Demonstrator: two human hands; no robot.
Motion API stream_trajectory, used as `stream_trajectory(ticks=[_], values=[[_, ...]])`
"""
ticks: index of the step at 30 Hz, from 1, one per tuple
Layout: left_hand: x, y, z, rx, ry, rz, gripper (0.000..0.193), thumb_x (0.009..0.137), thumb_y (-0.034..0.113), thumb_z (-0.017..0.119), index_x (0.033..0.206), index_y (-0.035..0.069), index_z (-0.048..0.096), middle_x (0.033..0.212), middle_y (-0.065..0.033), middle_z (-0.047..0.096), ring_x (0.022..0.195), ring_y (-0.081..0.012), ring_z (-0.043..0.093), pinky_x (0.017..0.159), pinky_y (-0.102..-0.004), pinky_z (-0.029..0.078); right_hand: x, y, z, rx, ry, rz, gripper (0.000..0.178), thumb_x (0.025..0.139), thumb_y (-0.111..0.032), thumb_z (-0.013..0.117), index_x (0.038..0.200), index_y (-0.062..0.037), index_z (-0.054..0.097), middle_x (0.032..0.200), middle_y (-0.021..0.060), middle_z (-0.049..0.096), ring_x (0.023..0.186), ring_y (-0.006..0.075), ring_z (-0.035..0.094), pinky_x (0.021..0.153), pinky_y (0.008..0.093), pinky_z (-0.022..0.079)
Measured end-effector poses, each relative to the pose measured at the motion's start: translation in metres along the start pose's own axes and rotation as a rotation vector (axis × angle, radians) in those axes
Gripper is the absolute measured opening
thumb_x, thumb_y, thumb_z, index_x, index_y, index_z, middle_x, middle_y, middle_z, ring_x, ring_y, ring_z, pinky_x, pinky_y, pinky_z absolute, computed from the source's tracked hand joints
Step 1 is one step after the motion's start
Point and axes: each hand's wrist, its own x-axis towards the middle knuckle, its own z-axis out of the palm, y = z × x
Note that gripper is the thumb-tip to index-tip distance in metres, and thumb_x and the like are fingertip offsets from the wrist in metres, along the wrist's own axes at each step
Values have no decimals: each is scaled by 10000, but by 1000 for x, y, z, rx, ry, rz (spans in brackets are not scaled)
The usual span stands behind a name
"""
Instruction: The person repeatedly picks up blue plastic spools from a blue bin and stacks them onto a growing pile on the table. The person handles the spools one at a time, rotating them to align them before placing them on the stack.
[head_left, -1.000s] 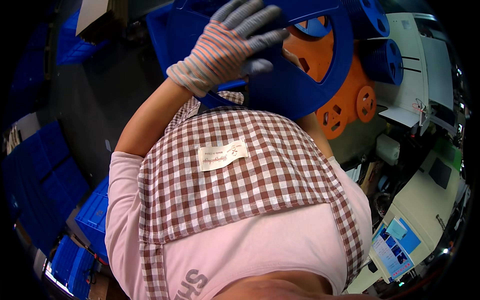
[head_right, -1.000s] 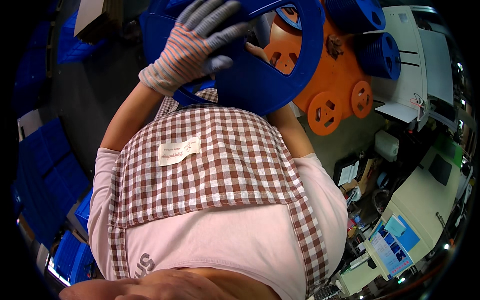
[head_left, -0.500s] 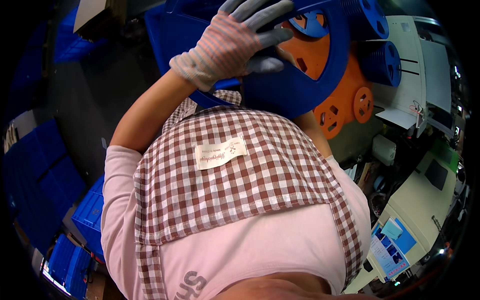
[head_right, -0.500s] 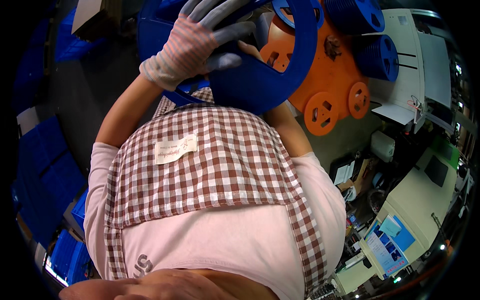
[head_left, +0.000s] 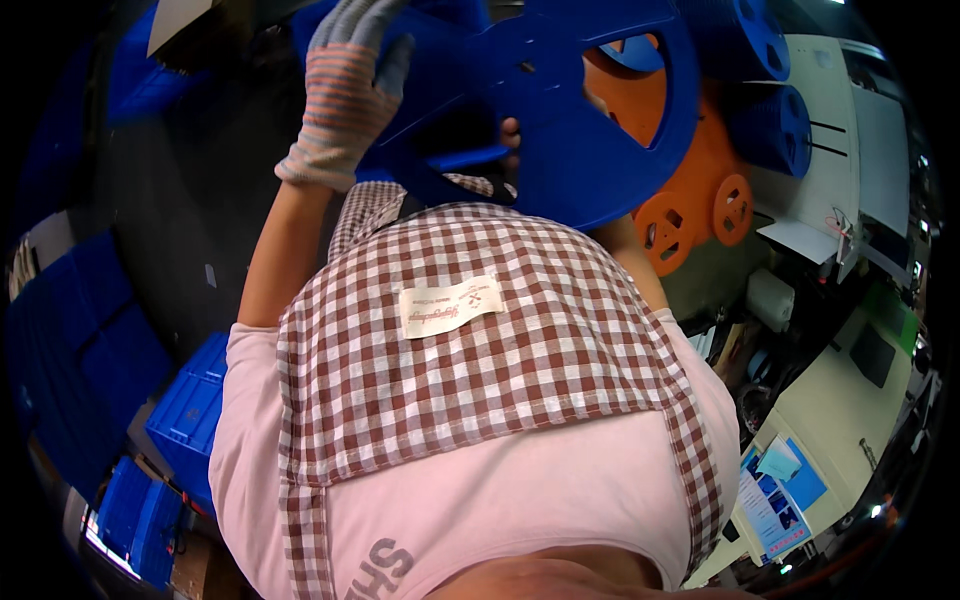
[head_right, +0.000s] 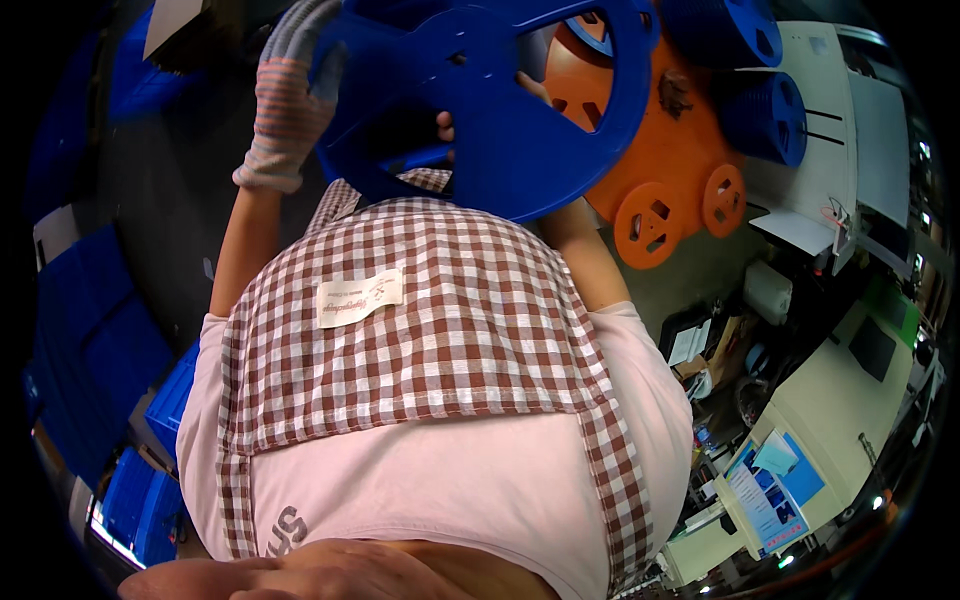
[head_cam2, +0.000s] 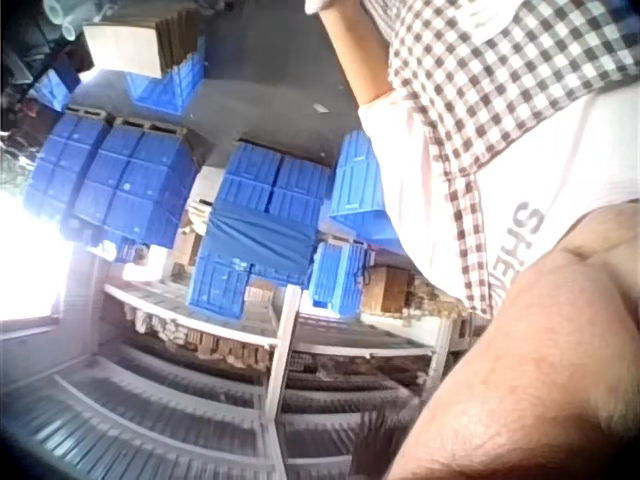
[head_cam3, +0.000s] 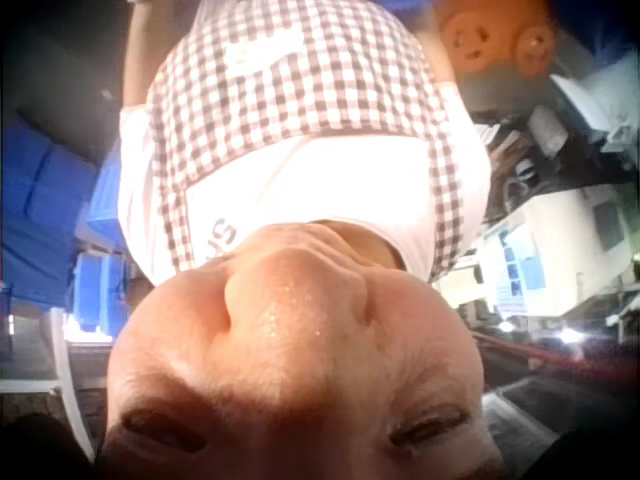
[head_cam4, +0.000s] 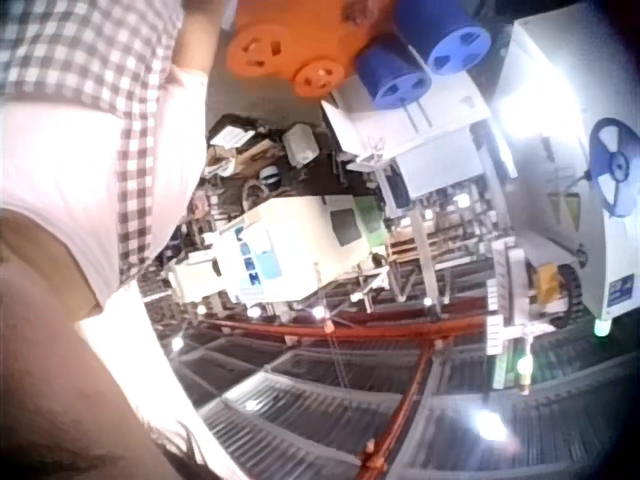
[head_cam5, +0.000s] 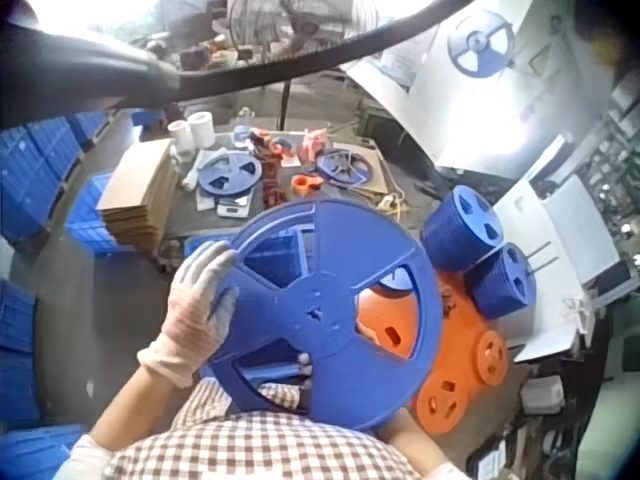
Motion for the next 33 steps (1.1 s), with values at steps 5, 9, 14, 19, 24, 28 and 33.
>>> stream_trajectory(ticks=[5, 9, 14, 19, 24, 28, 33], values=[[36, 11, 13, 12, 145, 87, 474, 796, 37, 626, 1266, 24, 572, 1280, -206, 569, 1194, -414, 529, 1039, -492, 416, 3, 7, -5, -72, 80, -67, 763, 975, -512, 472, 1484, 31, 304, 1300, 354, 488, 1190, 438, 562, 982, 550, 506], [68, 20, 57, 91, 138, 244, 395, 831, 115, 625, 1217, 56, 570, 1268, -193, 568, 1212, -390, 521, 1040, -498, 411, 16, 25, 2, -245, 57, -211, 722, 968, -510, 493, 1456, 4, 357, 1269, 345, 506, 1099, 428, 623, 900, 490, 569], [23, 44, 63, 27, -27, 127, 601, 811, 187, 671, 1377, 92, 497, 1403, -223, 471, 1310, -415, 436, 1096, -545, 339, 7, 10, -8, -308, 107, -147, 698, 960, -517, 508, 1438, -22, 384, 1236, 315, 522, 1042, 414, 649, 835, 468, 595], [14, 70, 71, -73, -65, 86, 718, 793, 277, 720, 1413, 43, 444, 1436, -266, 427, 1318, -443, 418, 1112, -538, 327, 11, 2, -14, -434, 124, -164, 691, 967, -511, 506, 1447, -34, 366, 1235, 300, 513, 1061, 406, 633, 844, 478, 590], [32, 87, 77, -67, -19, -146, 749, 816, 325, 702, 1405, -34, 412, 1413, -316, 419, 1290, -490, 418, 1093, -549, 333, 29, -8, -24, -530, 154, -136, 684, 974, -505, 503, 1456, -45, 348, 1233, 286, 503, 1081, 399, 617, 854, 487, 584], [50, 79, 90, -52, 85, -132, 688, 814, 297, 699, 1391, 17, 448, 1421, -303, 415, 1314, -485, 391, 1099, -564, 318, 36, -12, -31, -570, 146, -130, 679, 979, -501, 501, 1463, -55, 334, 1232, 274, 495, 1096, 392, 605, 862, 494, 579], [80, 38, 86, -150, 173, 131, 622, 799, 235, 699, 1361, 62, 492, 1423, -269, 421, 1340, -467, 372, 1120, -552, 298, 39, -12, -43, -565, 114, -129, 674, 985, -495, 499, 1472, -66, 316, 1231, 260, 486, 1115, 385, 589, 871, 504, 574]])
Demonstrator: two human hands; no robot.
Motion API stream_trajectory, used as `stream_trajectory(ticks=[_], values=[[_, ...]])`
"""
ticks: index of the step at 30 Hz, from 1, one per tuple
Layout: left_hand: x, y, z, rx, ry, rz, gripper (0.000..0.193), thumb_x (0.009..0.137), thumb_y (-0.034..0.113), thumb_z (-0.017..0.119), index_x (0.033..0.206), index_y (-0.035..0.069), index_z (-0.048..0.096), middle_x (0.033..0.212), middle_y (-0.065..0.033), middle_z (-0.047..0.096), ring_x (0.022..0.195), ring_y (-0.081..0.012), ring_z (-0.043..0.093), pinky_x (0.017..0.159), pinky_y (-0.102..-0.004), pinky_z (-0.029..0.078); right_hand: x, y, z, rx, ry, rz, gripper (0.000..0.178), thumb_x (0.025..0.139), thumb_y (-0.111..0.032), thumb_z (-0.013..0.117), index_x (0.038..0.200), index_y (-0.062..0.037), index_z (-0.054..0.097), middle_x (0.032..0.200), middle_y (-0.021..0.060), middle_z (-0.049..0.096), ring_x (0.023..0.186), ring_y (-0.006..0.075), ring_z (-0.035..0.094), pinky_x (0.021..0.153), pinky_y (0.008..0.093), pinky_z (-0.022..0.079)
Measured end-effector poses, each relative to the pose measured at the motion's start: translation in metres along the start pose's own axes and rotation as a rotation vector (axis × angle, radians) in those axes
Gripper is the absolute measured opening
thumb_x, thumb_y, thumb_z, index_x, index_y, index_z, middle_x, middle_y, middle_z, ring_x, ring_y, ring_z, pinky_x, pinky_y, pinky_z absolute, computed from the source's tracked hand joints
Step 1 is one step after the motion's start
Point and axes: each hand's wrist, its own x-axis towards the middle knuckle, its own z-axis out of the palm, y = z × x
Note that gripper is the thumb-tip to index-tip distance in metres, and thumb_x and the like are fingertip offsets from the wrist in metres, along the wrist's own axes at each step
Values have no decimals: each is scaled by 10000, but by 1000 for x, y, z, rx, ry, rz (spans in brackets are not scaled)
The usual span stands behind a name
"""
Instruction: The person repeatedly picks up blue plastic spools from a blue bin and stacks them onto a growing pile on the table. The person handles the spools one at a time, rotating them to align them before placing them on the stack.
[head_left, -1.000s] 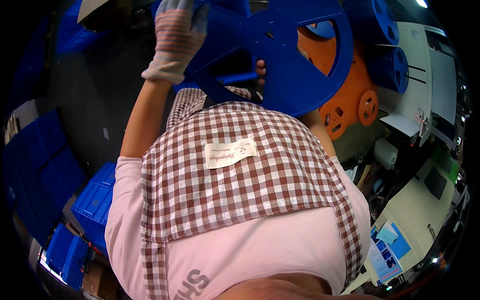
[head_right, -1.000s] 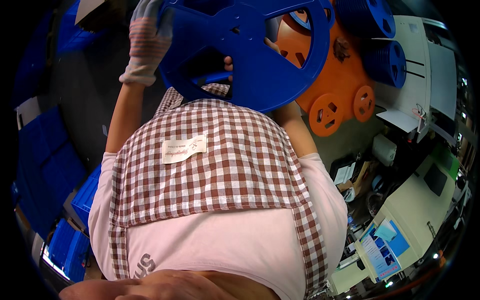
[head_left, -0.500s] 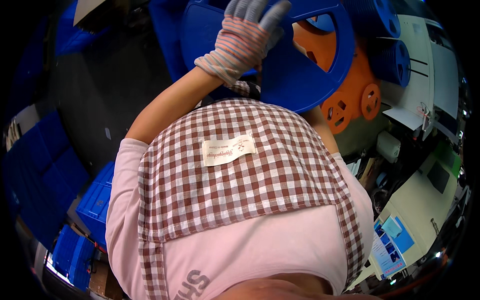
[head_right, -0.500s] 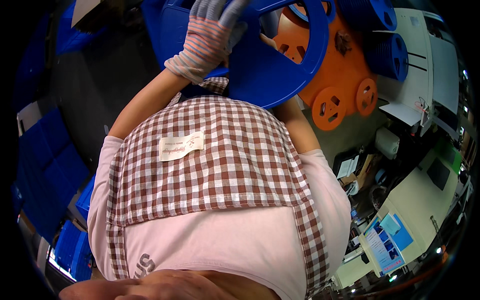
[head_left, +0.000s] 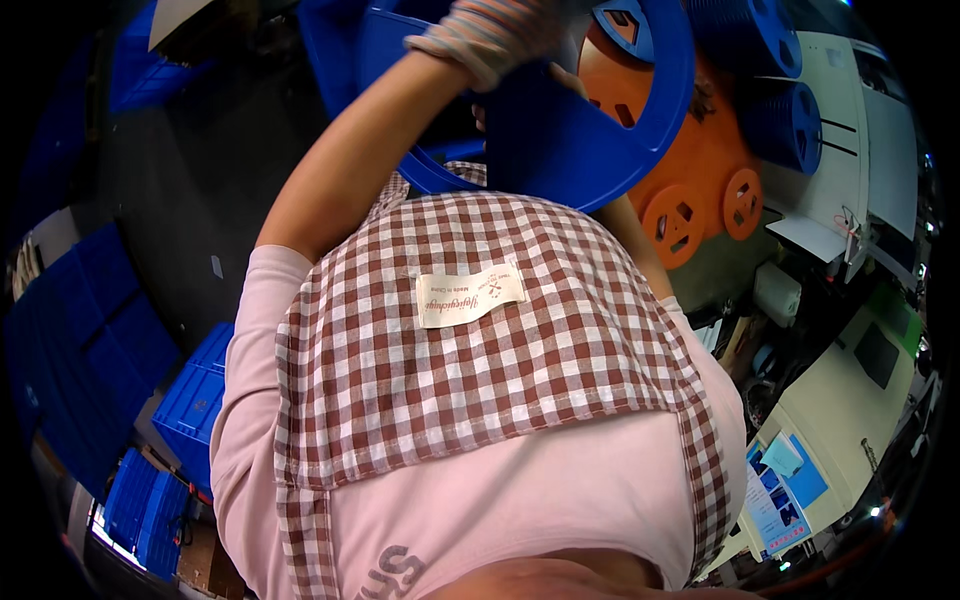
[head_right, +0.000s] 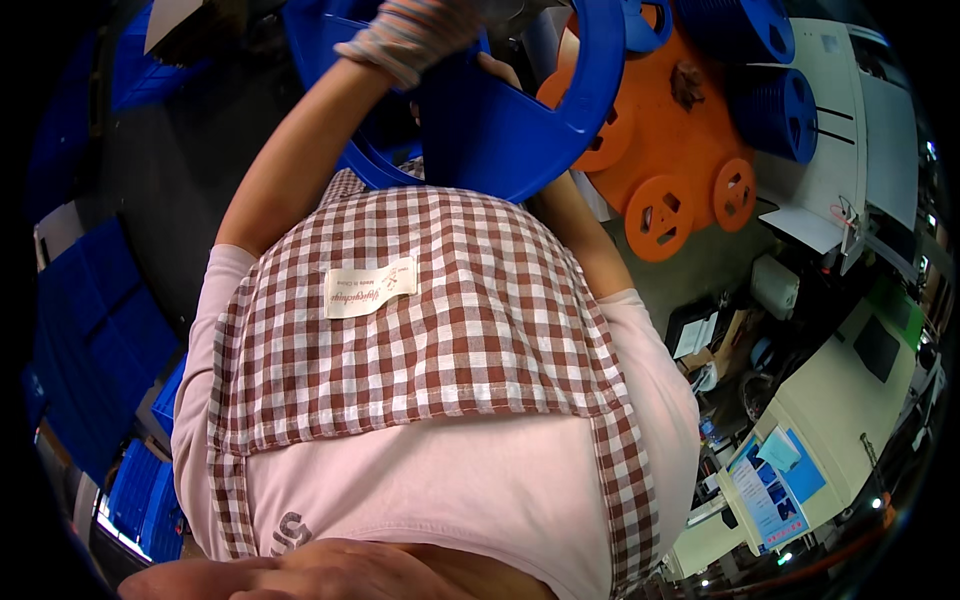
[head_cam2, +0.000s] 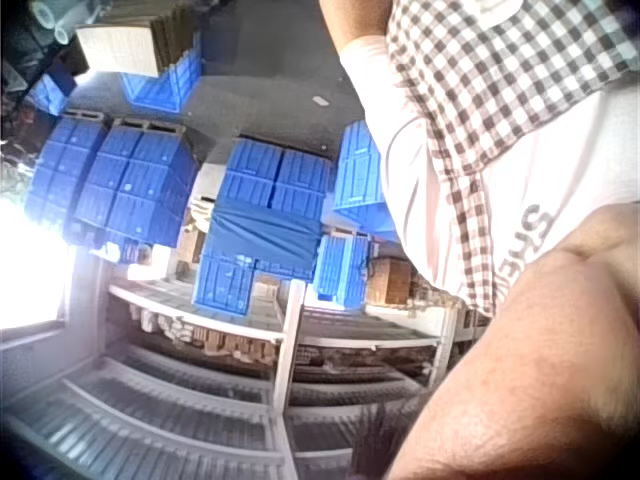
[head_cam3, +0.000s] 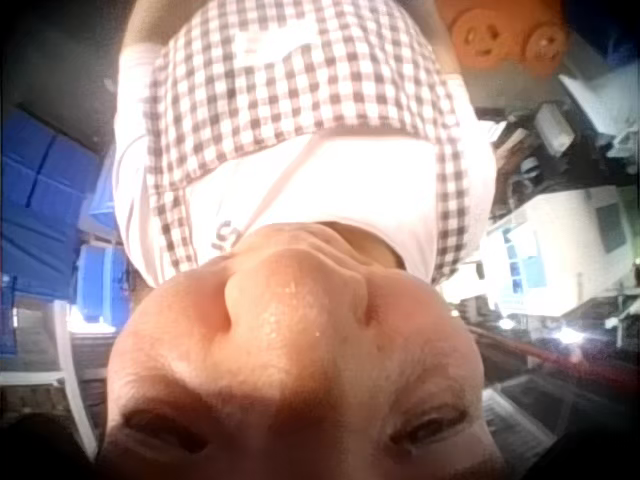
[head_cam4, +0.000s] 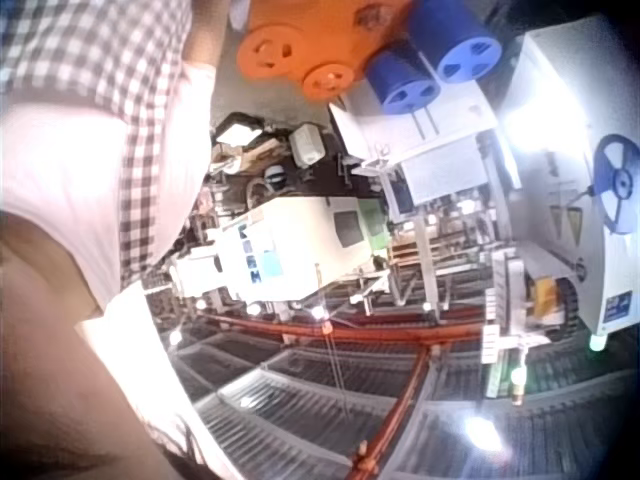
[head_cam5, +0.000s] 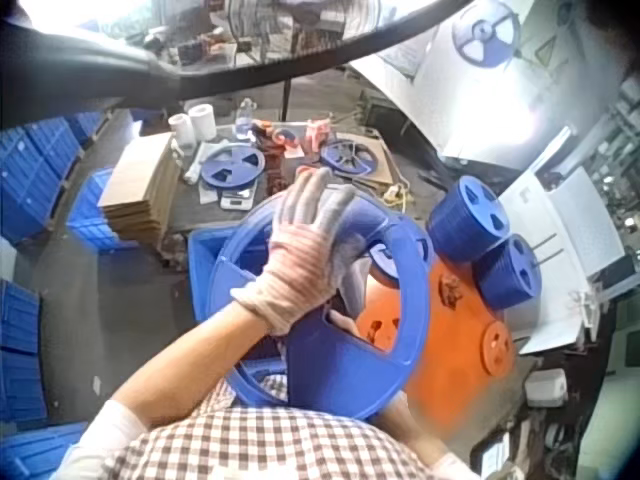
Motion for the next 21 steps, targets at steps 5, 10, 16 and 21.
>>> stream_trajectory(ticks=[5, 10, 16, 21], values=[[-43, -81, -58, -90, 148, -316, 373, 1016, 169, 522, 1365, 36, 497, 1365, -174, 513, 1281, -287, 493, 1084, -366, 382, -24, -3, 29, 357, -110, 36, 705, 978, -528, 476, 1464, -34, 348, 1234, 276, 518, 1154, 405, 585, 904, 518, 562], [-146, -99, -93, 36, -117, -521, 405, 982, 248, 610, 1352, 101, 540, 1363, -132, 564, 1280, -287, 522, 1072, -376, 424, -37, -6, 6, 422, -103, -19, 723, 988, -543, 438, 1416, 40, 432, 1244, 274, 550, 1216, 380, 564, 958, 520, 539], [-229, -51, -111, -47, -352, -880, 316, 952, 129, 602, 1262, 70, 601, 1351, -161, 563, 1268, -340, 525, 1074, -407, 427, -111, -12, -15, -105, 540, -59, 677, 982, -499, 467, 1421, 15, 445, 1197, 219, 636, 1086, 281, 649, 922, 412, 558], [-254, -33, -134, -69, -528, -1040, 294, 966, 122, 594, 1255, 71, 609, 1293, -158, 609, 1204, -312, 582, 1018, -384, 468, -170, 24, -96, -1383, 1467, 327, 905, 812, -506, 708, 1537, -155, 297, 1273, 217, 591, 1120, 350, 598, 926, 438, 505]])
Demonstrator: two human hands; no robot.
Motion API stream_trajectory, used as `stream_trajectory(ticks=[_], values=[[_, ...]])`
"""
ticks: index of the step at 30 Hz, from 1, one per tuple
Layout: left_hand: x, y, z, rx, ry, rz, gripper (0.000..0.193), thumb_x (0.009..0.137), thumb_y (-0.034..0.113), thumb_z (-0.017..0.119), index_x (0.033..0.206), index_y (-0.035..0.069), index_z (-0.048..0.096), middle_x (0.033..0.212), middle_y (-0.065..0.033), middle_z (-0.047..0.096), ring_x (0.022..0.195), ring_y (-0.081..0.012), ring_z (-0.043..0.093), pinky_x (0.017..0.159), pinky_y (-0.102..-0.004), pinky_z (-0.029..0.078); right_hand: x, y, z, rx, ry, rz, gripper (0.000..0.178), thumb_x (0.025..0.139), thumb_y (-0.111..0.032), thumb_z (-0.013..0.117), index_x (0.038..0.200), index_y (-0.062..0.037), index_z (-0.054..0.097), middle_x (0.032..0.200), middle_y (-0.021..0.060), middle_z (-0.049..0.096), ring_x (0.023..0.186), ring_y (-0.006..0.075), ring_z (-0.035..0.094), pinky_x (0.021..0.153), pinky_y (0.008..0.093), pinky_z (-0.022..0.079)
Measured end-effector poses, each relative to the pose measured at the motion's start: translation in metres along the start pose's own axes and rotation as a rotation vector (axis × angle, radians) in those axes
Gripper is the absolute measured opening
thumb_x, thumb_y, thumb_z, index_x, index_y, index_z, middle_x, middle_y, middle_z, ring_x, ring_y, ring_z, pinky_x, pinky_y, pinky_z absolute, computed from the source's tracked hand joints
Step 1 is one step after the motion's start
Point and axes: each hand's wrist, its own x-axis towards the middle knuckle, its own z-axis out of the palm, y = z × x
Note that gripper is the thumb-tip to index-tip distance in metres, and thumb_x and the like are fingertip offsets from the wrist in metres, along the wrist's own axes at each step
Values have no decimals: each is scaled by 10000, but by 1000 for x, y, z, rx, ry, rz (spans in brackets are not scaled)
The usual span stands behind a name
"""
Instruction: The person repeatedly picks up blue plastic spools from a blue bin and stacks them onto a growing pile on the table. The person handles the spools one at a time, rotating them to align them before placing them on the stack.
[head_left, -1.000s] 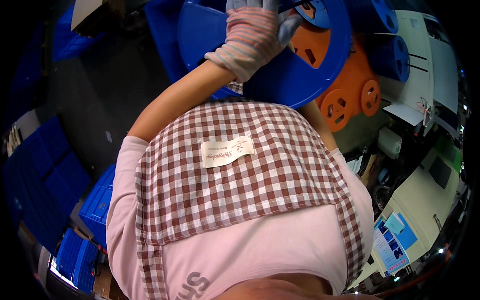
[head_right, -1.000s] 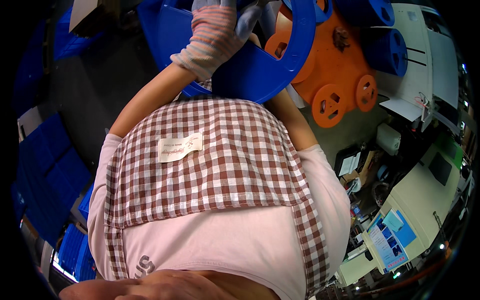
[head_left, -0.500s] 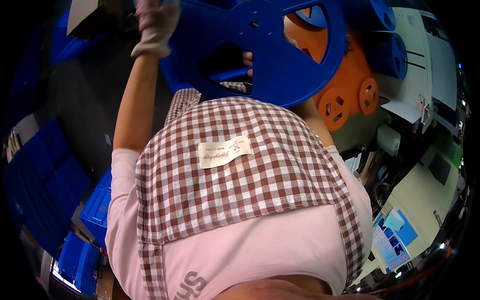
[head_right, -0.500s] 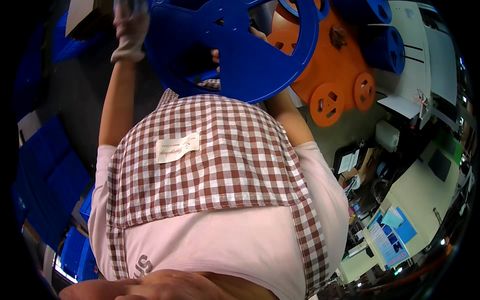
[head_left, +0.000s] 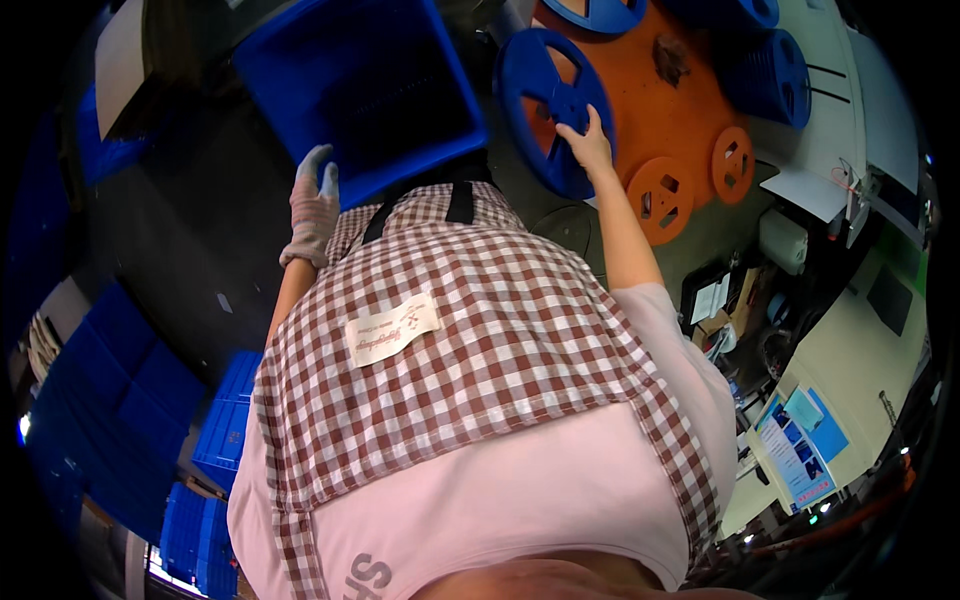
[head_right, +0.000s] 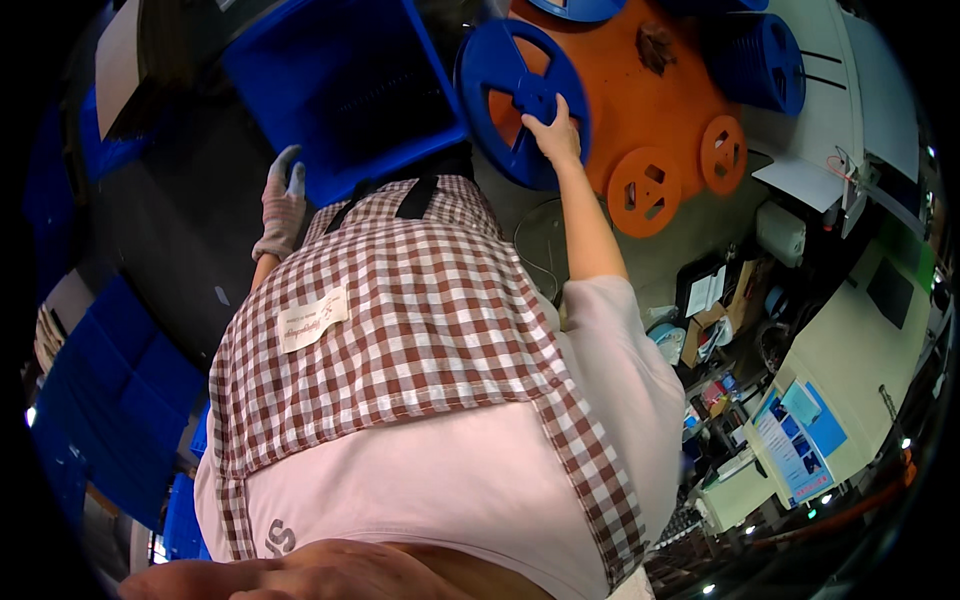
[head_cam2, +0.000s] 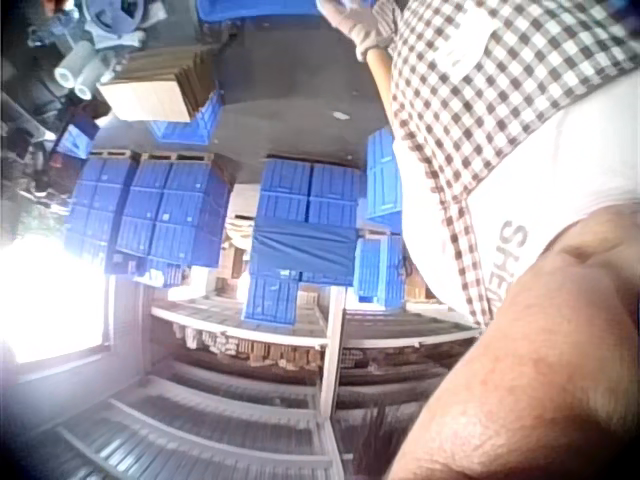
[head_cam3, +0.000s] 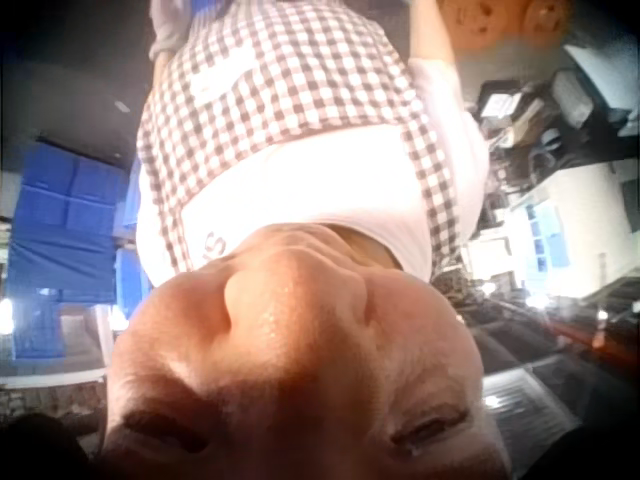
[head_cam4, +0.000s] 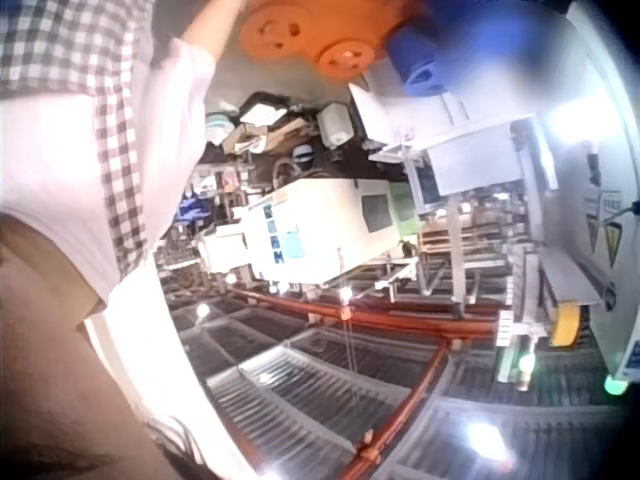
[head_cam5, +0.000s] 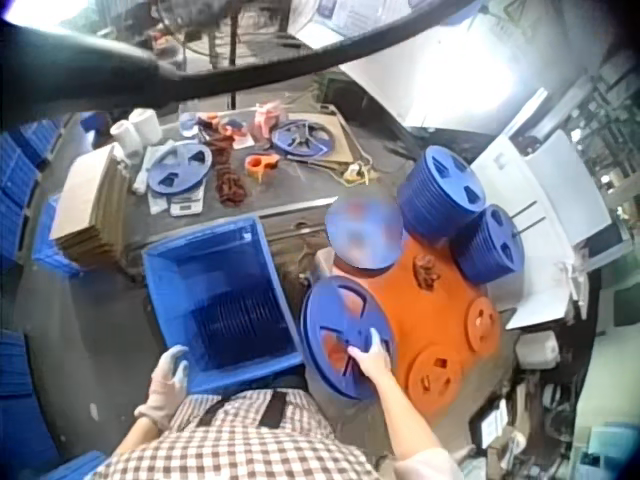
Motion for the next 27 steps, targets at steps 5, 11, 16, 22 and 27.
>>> stream_trajectory(ticks=[5, 11, 16, 22, 27], values=[[-13, 11, -33, 70, -195, -34, 259, 979, 130, 590, 1228, 71, 633, 1194, -145, 670, 1110, -291, 638, 945, -379, 504, -8, -7, 39, -410, 49, 349, 1027, 783, -530, 752, 1570, -186, 188, 1307, 235, 527, 1175, 411, 508, 955, 517, 465], [-21, 34, -67, 162, -315, -126, 261, 992, 131, 576, 1240, 74, 634, 1178, -140, 674, 1055, -251, 642, 912, -360, 502, -19, -17, 64, -343, -91, 405, 965, 814, -499, 746, 1557, -176, 223, 1423, 235, 442, 1301, 418, 430, 1032, 501, 451], [-43, 32, -71, 111, -293, -216, 264, 1002, 153, 562, 1242, 65, 632, 1151, -134, 683, 1042, -233, 636, 918, -341, 489, 3, 11, 32, -157, -16, 256, 790, 795, -404, 744, 1470, -156, 415, 1452, 228, 427, 1294, 408, 461, 1023, 496, 449], [-64, 50, -72, 194, -242, -234, 272, 989, 141, 563, 1227, 22, 620, 1156, -174, 682, 1074, -293, 654, 924, -360, 498, 138, -49, -21, 42, 255, -165, 769, 773, -363, 746, 1425, -87, 445, 1355, 256, 498, 1224, 426, 498, 1011, 513, 438], [-146, 62, -95, 248, -185, -415, 291, 987, 129, 534, 1243, 10, 605, 1176, -197, 668, 1117, -326, 637, 962, -368, 486, 169, -109, 3, -298, 255, -141, 920, 774, -433, 785, 1496, -104, 320, 1456, 251, 410, 1335, 412, 402, 1052, 517, 397]])
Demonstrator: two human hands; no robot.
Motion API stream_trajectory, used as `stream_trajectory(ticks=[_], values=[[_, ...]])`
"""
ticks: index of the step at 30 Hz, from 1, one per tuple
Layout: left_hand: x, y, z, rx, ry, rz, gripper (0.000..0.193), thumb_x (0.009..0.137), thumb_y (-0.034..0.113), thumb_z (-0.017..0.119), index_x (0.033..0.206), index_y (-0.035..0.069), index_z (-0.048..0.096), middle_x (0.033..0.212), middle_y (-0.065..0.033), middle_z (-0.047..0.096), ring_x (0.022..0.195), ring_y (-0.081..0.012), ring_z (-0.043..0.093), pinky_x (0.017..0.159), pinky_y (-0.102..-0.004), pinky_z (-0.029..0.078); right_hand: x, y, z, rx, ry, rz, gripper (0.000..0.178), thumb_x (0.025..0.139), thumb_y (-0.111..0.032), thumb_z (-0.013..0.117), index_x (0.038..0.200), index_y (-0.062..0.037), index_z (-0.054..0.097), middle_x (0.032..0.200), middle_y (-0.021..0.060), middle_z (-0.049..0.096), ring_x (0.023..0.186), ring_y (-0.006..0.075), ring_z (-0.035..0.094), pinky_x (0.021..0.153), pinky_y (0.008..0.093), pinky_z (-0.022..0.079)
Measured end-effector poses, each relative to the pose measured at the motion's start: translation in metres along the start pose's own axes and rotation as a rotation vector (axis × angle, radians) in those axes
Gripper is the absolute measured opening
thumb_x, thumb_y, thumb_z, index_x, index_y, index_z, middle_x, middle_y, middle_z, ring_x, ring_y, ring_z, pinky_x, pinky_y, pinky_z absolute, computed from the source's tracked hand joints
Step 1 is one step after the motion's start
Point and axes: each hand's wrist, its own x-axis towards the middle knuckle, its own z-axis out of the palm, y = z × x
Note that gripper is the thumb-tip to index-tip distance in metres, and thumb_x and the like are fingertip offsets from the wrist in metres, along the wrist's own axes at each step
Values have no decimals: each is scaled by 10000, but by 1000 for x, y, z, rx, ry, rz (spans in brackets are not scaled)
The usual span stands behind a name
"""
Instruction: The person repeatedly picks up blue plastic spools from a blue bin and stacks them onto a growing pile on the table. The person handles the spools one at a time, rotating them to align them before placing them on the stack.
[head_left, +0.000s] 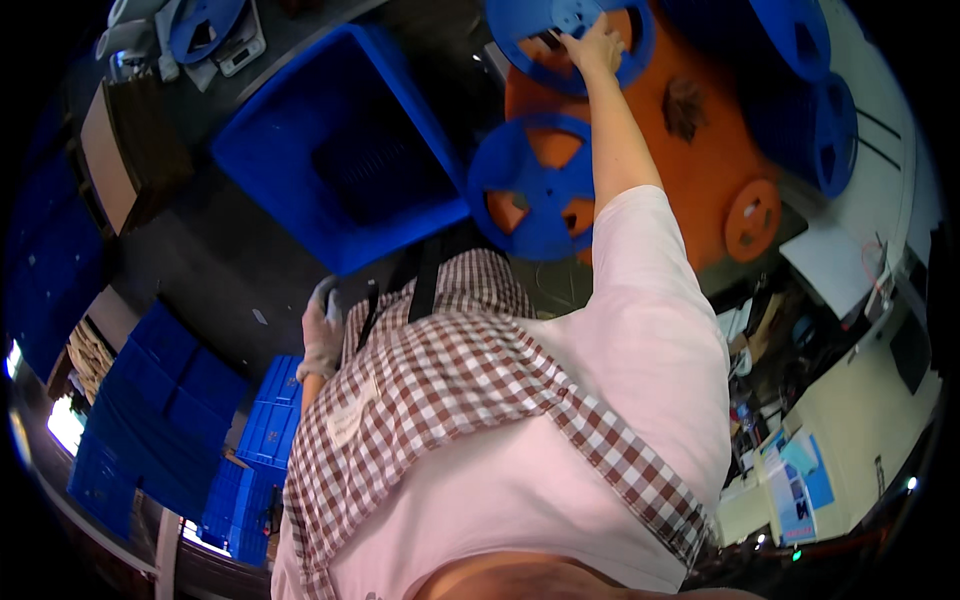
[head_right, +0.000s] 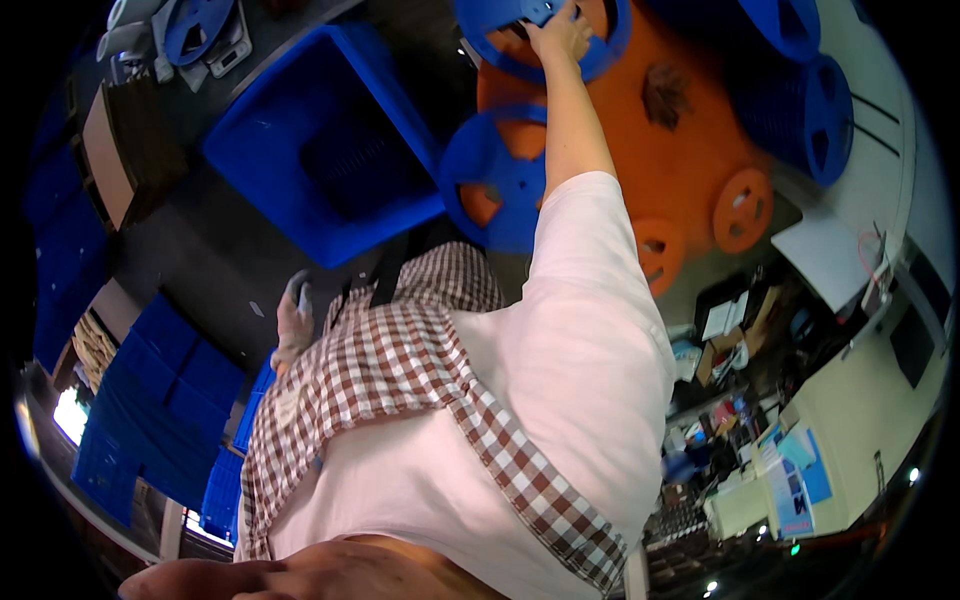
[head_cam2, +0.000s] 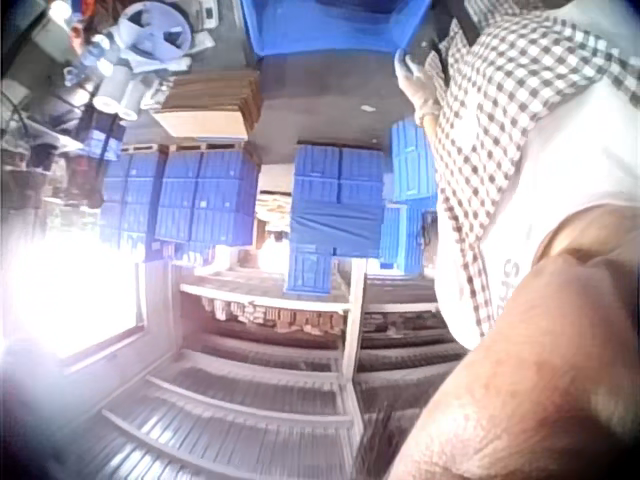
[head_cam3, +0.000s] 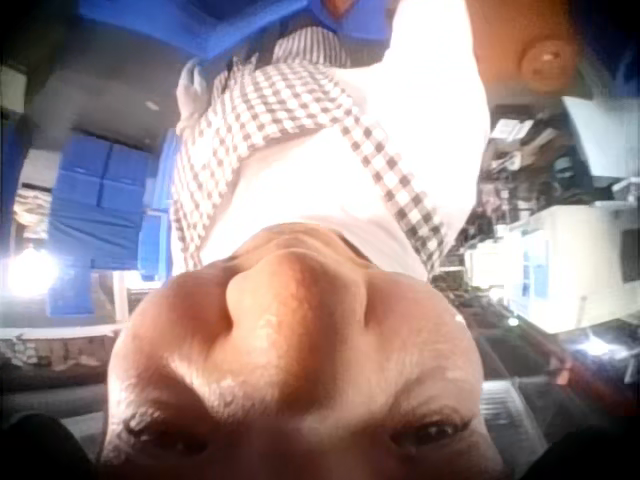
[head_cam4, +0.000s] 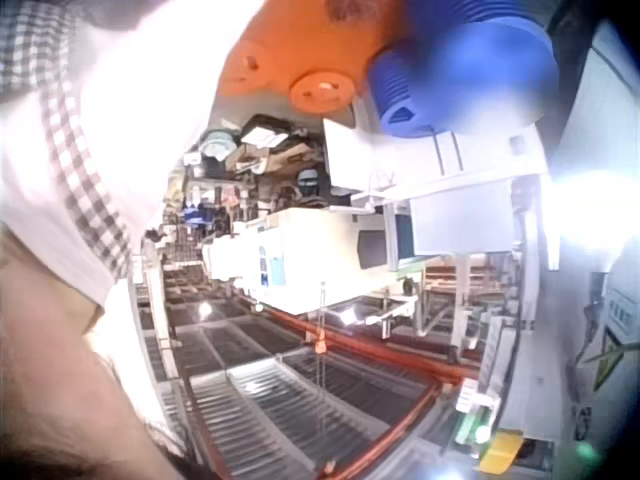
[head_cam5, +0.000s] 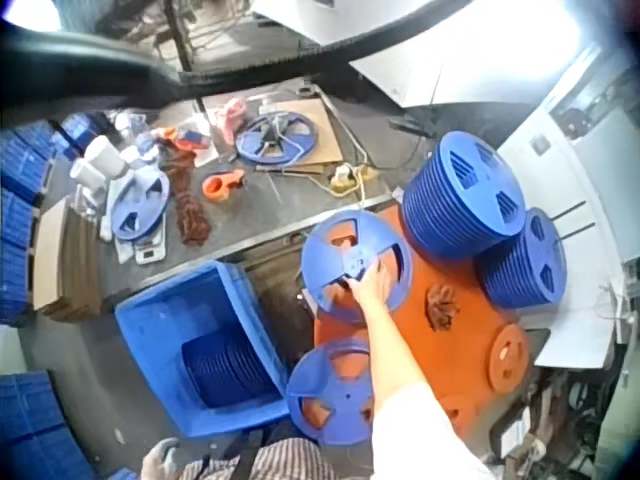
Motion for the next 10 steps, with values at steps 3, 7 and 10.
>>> stream_trajectory(ticks=[3, 7, 10], values=[[-35, -15, -13, -10, 11, -98, 299, 987, 111, 522, 1250, -10, 594, 1188, -202, 663, 1132, -320, 631, 977, -363, 479, 26, 1, 10, -135, -35, -19, 987, 791, -411, 789, 1527, -83, 218, 1496, 218, 383, 1372, 385, 366, 1093, 510, 341], [-62, -40, -4, -85, 36, -201, 273, 986, 116, 531, 1218, -6, 608, 1167, -192, 674, 1113, -330, 642, 961, -381, 492, 20, -11, -19, -274, -303, 89, 995, 816, -399, 781, 1567, -149, 178, 1407, 242, 482, 1326, 410, 422, 1112, 495, 314], [-61, -40, -13, 70, 2, -126, 264, 987, 124, 538, 1212, 8, 612, 1172, -192, 675, 1113, -342, 643, 958, -390, 496, 9, -24, -50, -140, -290, 67, 963, 831, -457, 742, 1575, -215, 182, 1420, 259, 462, 1347, 428, 397, 1148, 513, 277]])
